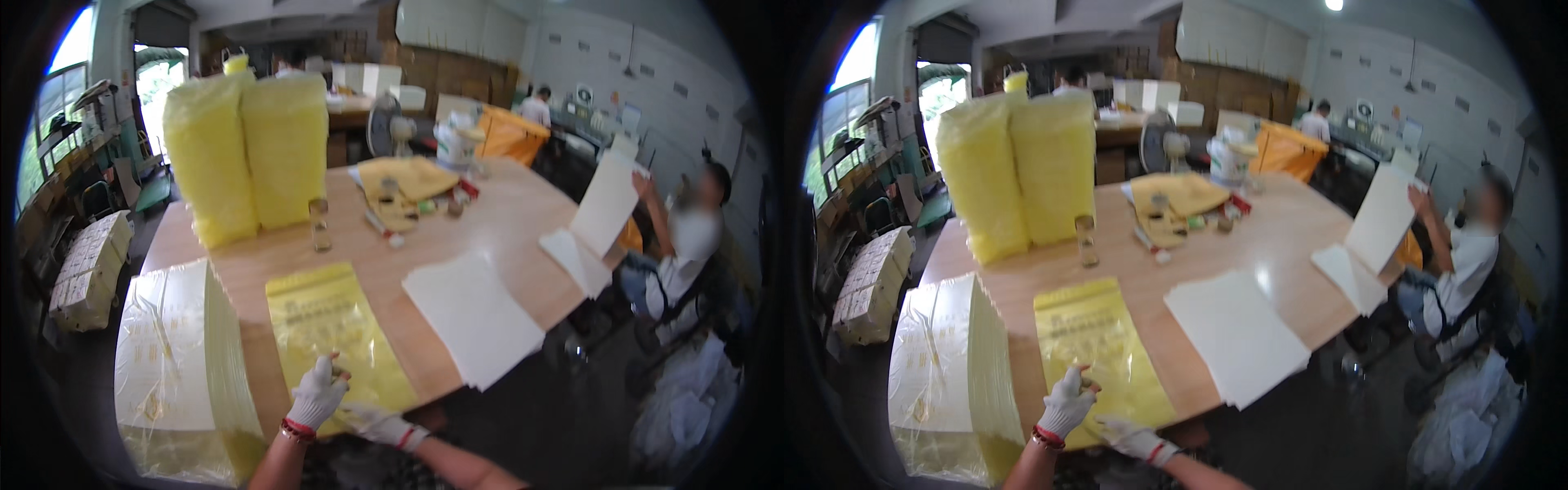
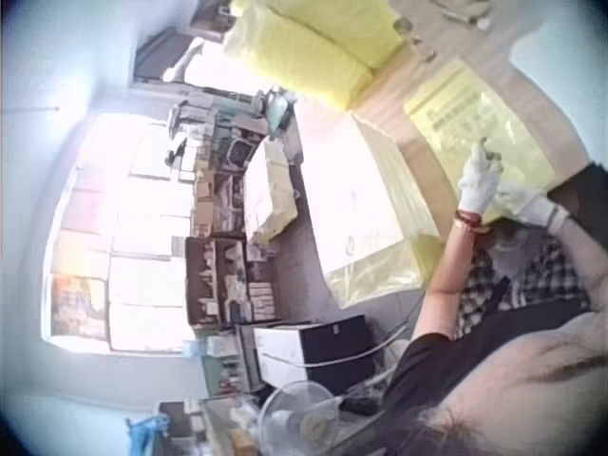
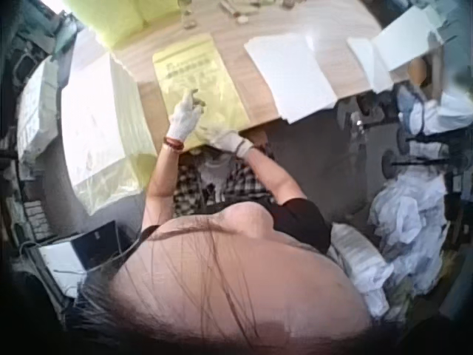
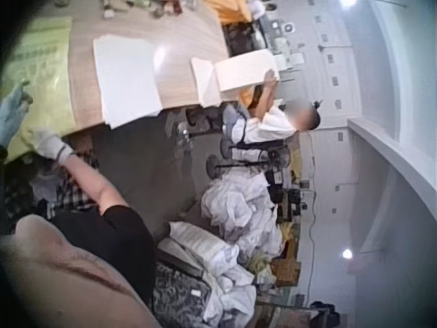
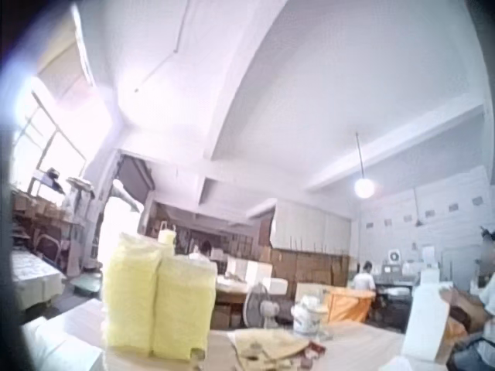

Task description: The person repeatedly picks up white sheets from a stack, places them into yellow plastic bags, and sets the filled bags aside on the table. The process is continuous and repetitive throughout the clip.

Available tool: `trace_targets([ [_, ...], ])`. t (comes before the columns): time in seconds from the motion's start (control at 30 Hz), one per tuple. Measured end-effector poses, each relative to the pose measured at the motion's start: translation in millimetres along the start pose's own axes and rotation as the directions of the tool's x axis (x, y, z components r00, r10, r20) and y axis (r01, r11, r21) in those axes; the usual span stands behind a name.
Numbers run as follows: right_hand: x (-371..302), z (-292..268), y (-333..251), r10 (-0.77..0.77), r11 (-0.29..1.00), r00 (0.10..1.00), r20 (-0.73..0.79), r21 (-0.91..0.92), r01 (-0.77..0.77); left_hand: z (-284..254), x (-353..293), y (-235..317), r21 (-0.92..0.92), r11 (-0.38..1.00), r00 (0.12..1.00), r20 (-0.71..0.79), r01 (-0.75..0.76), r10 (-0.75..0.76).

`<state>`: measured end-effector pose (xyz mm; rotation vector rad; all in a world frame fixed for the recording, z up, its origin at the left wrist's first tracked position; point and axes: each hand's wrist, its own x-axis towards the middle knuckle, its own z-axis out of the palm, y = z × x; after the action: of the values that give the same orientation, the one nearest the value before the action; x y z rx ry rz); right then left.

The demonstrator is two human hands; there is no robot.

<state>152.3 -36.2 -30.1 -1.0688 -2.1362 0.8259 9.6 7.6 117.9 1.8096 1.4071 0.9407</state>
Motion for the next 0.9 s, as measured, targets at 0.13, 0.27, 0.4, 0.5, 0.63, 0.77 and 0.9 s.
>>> trace_targets([
  [0.13, -62, -122, -52, 0.138, 0.990, 0.990, 0.017, 0.010, -0.139, -13, -43, 9, 0.331, 0.930, 0.961, -0.160, -0.163, 0.225],
  [0.27, -123, -204, 10, 0.079, 0.562, 0.914, -0.399, -0.739, -0.371, -11, -69, 18, 0.440, 0.867, 0.876, -0.291, -0.235, 0.385],
  [0.4, -125, -249, 47, 0.278, 0.714, 0.934, -0.224, -0.602, -0.357, 0, -99, 39, 0.363, 0.874, 0.822, -0.351, -0.323, 0.449],
  [0.5, -113, -260, 55, 0.381, 0.776, 0.908, -0.172, -0.474, -0.416, 38, -114, 36, 0.031, 0.917, 0.912, -0.095, -0.398, 0.399],
  [0.63, -124, -259, 66, 0.182, 0.732, 0.898, -0.401, -0.554, -0.396, 129, -112, 24, -0.448, 0.857, 0.892, 0.450, 0.252, -0.027],
  [0.77, -119, -224, -28, 0.188, 0.714, 0.960, -0.209, -0.642, -0.280, 178, -87, 39, -0.589, -0.120, 0.554, 0.799, 0.799, -0.235],
  [0.9, -132, -192, -80, -0.232, 0.919, 0.944, 0.236, -0.266, 0.293, 146, -100, 13, -0.563, 0.320, 0.624, 0.771, 0.762, -0.128],
])
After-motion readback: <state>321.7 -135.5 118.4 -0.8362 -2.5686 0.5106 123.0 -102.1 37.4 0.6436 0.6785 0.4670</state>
